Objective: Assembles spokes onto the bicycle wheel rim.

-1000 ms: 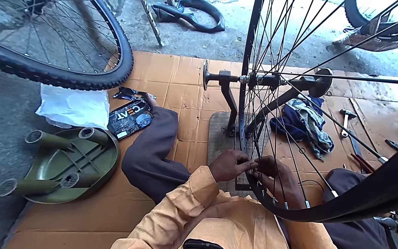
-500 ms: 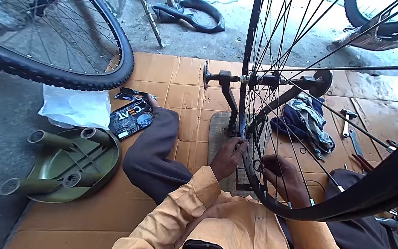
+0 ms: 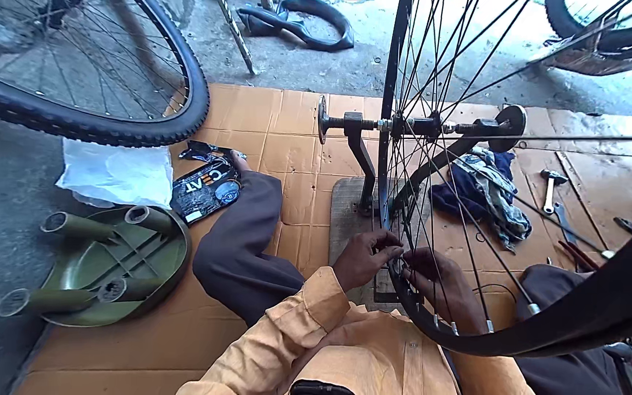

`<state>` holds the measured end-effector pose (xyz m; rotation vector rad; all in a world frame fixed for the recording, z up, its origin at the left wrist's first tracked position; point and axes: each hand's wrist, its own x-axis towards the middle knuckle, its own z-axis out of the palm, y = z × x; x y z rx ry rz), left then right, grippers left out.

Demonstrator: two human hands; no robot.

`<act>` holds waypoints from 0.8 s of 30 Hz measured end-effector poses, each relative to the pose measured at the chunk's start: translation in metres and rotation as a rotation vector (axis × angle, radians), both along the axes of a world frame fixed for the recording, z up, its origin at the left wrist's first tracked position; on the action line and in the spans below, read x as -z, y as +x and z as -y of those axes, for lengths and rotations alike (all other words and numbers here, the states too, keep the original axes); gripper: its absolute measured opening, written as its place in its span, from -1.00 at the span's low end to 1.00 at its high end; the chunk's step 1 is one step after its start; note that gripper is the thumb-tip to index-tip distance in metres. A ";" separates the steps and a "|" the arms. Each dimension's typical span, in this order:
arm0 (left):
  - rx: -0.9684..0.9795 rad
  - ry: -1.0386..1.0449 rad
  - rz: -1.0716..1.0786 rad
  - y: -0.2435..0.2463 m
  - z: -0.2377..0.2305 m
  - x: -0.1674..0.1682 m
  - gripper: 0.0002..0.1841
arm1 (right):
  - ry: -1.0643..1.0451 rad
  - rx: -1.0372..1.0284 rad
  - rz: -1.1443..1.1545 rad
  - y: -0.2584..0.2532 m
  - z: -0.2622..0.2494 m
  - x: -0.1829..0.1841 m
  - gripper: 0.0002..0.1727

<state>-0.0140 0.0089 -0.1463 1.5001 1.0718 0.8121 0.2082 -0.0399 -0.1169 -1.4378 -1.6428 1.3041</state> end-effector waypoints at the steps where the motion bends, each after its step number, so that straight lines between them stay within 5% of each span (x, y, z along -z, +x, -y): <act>1: 0.025 0.015 -0.001 -0.001 0.001 -0.001 -0.84 | -0.009 -0.017 -0.027 0.004 0.002 0.005 -0.71; 13: 0.327 0.103 -0.162 -0.011 -0.012 0.002 -0.63 | 0.025 -0.084 0.004 0.015 0.006 0.023 -0.72; 24: 0.163 0.092 -0.292 -0.006 -0.006 0.002 -0.51 | 0.067 -0.008 0.039 0.006 -0.009 0.036 -0.72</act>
